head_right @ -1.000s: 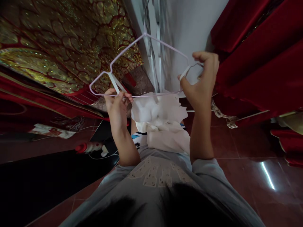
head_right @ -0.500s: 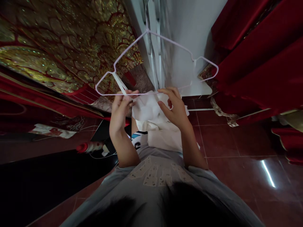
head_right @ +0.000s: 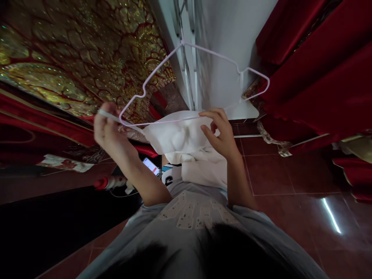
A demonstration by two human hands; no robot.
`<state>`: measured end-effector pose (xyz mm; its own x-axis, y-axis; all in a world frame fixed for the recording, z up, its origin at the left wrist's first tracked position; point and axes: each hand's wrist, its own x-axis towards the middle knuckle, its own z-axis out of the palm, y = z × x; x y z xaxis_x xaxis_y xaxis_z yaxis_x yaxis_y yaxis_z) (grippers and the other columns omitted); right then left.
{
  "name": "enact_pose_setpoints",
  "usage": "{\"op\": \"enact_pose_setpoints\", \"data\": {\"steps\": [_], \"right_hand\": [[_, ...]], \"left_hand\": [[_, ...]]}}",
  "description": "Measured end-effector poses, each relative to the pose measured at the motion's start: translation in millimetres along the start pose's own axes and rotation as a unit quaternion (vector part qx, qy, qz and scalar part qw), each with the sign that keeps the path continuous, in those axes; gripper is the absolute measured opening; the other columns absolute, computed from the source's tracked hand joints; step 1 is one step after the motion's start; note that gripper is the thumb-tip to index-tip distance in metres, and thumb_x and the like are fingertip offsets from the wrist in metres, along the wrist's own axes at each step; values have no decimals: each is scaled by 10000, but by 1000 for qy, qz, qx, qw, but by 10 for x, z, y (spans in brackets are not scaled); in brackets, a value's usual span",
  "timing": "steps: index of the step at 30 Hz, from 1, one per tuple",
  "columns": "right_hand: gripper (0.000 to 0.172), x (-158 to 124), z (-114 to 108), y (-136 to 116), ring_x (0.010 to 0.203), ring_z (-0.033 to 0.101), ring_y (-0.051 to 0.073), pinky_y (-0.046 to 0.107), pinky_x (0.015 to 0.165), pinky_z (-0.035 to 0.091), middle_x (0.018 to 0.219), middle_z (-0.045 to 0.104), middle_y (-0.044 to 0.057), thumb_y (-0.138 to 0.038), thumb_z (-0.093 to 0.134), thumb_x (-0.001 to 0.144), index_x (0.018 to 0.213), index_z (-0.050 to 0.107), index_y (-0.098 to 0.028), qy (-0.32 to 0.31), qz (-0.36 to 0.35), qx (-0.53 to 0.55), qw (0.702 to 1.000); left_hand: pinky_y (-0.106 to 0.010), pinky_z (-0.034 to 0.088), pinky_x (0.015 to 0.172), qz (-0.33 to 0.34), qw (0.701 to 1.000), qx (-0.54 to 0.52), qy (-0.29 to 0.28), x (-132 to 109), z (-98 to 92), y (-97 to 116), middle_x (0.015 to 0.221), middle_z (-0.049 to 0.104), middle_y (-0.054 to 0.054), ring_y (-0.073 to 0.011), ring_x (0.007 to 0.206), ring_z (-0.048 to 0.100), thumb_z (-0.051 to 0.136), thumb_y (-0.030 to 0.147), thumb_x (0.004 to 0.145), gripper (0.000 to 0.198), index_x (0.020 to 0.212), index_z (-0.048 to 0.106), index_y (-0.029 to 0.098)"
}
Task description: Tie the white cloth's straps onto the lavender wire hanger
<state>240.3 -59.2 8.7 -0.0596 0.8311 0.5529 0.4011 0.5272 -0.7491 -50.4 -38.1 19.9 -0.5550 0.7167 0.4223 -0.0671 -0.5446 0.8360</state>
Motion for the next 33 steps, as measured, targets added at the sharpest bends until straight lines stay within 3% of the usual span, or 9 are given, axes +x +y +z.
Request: {"op": "enact_pose_setpoints", "data": {"steps": [8,11,13,15,19,21,27,31,33], "right_hand": [[325,-34,200,-18,720,550,104,326,688,551,1242,647,50,-386,681,954,1275,713,-343,-15,9,32,999],[205,-7,134,23,697,580,124,324,644,509,1094,725,42,-390,682,952,1130,754,-317,124,-17,41,991],[168,45,19,73,583,496,101,284,555,410,913,719,10,-354,670,952,1089,754,-303,257,-15,58,965],[184,121,-119,123,500,385,78,258,508,302,746,653,-27,-293,668,932,1091,760,-281,311,18,72,948],[143,250,-298,135,455,395,84,259,488,273,546,549,-49,-311,681,912,959,803,-254,165,123,59,977],[161,274,-297,79,442,418,88,259,469,266,523,540,-47,-317,666,920,875,812,-266,136,124,51,982],[184,375,-221,-67,458,450,86,262,460,297,545,548,-57,-320,772,852,1016,855,-319,204,24,59,977],[369,560,-372,227,546,531,114,290,554,430,614,573,-54,-399,823,855,1221,795,-364,257,7,77,963],[433,625,-495,478,512,476,93,286,574,453,587,511,-78,-419,851,819,1238,772,-343,311,14,61,948]], "left_hand": [[-235,500,509,-138,986,-39,-85,-374,379,73,879,793,-86,-200,827,771,624,544,1030,383,867,698,206],[-219,471,475,-130,984,-84,-89,-402,466,112,773,757,-55,-171,712,732,672,523,1013,389,782,623,213],[-214,462,472,-122,982,-109,-90,-380,474,122,735,742,-48,-163,673,712,706,520,990,401,758,603,210],[-216,464,480,-122,982,-114,-91,-352,469,128,721,738,-46,-161,650,700,727,523,972,414,741,591,208],[-221,486,505,-120,985,-101,-76,-328,477,130,711,737,-51,-163,643,700,715,513,979,426,724,562,207],[-219,487,508,-114,986,-101,-66,-327,484,125,708,737,-52,-160,638,702,703,502,988,419,730,562,204],[-222,477,514,-106,988,-88,-74,-284,441,80,698,731,-42,-143,594,672,659,459,1034,415,725,549,205],[-216,464,514,-117,985,-96,-87,-270,406,51,711,741,-45,-120,541,612,655,445,1037,408,728,555,197],[-211,450,504,-117,982,-115,-96,-275,405,52,714,749,-51,-113,518,584,667,434,1030,398,732,562,193]]}}
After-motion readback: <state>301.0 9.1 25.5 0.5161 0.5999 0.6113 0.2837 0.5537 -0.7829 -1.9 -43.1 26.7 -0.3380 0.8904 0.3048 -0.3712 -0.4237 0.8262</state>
